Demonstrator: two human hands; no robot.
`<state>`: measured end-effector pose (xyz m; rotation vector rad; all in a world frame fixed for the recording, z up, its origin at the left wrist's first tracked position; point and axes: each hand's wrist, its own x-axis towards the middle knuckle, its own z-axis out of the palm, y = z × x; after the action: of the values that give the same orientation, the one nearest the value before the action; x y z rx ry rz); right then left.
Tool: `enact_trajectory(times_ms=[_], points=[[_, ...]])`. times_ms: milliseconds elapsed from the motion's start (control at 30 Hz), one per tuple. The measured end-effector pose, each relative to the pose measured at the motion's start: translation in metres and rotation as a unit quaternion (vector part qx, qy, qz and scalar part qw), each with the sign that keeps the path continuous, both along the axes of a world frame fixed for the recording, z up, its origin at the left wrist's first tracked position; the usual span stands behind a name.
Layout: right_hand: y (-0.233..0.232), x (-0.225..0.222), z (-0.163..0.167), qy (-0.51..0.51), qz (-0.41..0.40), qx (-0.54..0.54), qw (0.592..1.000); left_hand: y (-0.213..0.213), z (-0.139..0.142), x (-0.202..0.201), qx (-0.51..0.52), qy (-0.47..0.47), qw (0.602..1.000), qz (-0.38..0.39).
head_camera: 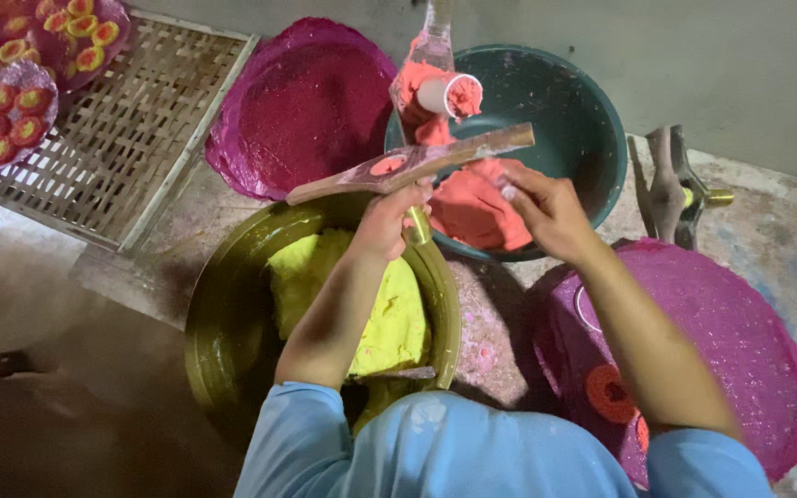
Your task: The person presses colored powder into flower patterns on round purple boards using small plastic cups, then stacks the finished boards on woven bamboo trays. They later use a wooden hand press to form orange powder rings on a board and handle a white ring on the table.
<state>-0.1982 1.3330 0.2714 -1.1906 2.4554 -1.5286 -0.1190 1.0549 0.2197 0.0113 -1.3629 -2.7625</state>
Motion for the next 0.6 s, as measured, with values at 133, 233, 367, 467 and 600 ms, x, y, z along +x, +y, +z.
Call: enact_trajectory(times_ms=[133,233,367,467,600], points=[[0.024,0.006,0.015,-0.312,-0.026,-0.151,0.938,-0.026,0.005,-0.002,0.016,-0.002,0.999,-0.035],[0.056,0.006,0.050,-0.338,0.036,-0.136,0.930,-0.038,0.012,0.004,-0.269,-0.009,0.960,0.073],[0.060,0.008,0.075,-0.418,0.010,-0.048,0.907,-0.023,0.035,0.010,-0.489,0.275,0.824,0.084],[0.051,0.014,0.080,-0.389,-0.010,-0.001,0.921,-0.002,0.058,0.017,-0.596,0.238,0.755,0.131],[0.038,0.029,0.082,-0.204,-0.072,0.068,0.974,0.020,0.074,0.013,-0.707,0.129,0.676,0.162]])
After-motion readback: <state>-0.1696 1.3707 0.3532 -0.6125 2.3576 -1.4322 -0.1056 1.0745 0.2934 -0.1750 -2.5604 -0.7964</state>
